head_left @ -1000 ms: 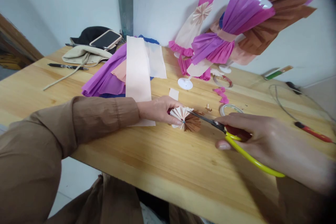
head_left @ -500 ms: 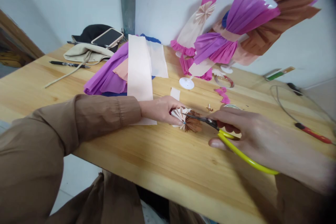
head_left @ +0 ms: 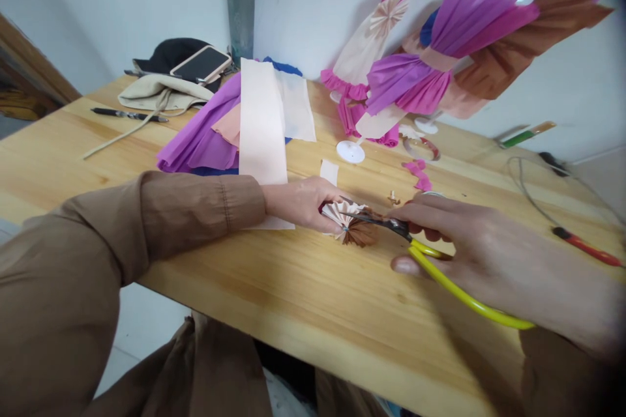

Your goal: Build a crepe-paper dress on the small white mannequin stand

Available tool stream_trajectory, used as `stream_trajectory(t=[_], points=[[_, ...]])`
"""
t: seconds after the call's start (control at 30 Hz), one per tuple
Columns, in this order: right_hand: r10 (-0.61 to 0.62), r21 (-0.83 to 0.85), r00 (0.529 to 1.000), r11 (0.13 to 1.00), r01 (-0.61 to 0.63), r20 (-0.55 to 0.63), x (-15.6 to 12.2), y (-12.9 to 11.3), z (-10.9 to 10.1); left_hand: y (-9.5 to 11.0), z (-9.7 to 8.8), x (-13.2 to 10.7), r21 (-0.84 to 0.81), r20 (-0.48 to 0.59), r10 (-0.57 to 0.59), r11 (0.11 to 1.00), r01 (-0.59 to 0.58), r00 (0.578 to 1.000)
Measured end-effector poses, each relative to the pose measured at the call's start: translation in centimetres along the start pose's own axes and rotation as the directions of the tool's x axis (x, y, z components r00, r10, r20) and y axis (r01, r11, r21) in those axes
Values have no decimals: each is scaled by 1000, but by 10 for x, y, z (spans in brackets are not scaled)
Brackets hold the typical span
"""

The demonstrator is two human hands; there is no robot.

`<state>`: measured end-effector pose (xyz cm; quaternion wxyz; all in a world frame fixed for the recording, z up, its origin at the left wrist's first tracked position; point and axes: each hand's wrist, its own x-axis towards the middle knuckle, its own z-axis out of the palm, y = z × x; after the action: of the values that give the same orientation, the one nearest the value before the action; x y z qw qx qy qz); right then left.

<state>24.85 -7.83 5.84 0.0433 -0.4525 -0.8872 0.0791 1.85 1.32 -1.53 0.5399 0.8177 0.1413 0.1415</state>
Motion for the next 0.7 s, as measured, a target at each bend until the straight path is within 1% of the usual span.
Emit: stream_trajectory(t=[0.33, 0.47, 0.57, 0.7], points=[[-32, -85, 998, 996, 27, -50, -1, -3, 0, 2, 0, -1, 15, -5, 12, 1000, -12, 1000], [-24, -85, 997, 996, 18, -74, -3, -1, 0, 1, 0, -1, 26, 2, 23, 999, -23, 1000], [9, -76, 997, 997, -14, -73, -3, -1, -1, 0, -1, 0, 41, -5, 26, 999, -26, 1000], [8, -54, 998, 998, -11, -57, 0, -4, -3, 0, 0, 0, 41, -5, 33, 999, -33, 999]])
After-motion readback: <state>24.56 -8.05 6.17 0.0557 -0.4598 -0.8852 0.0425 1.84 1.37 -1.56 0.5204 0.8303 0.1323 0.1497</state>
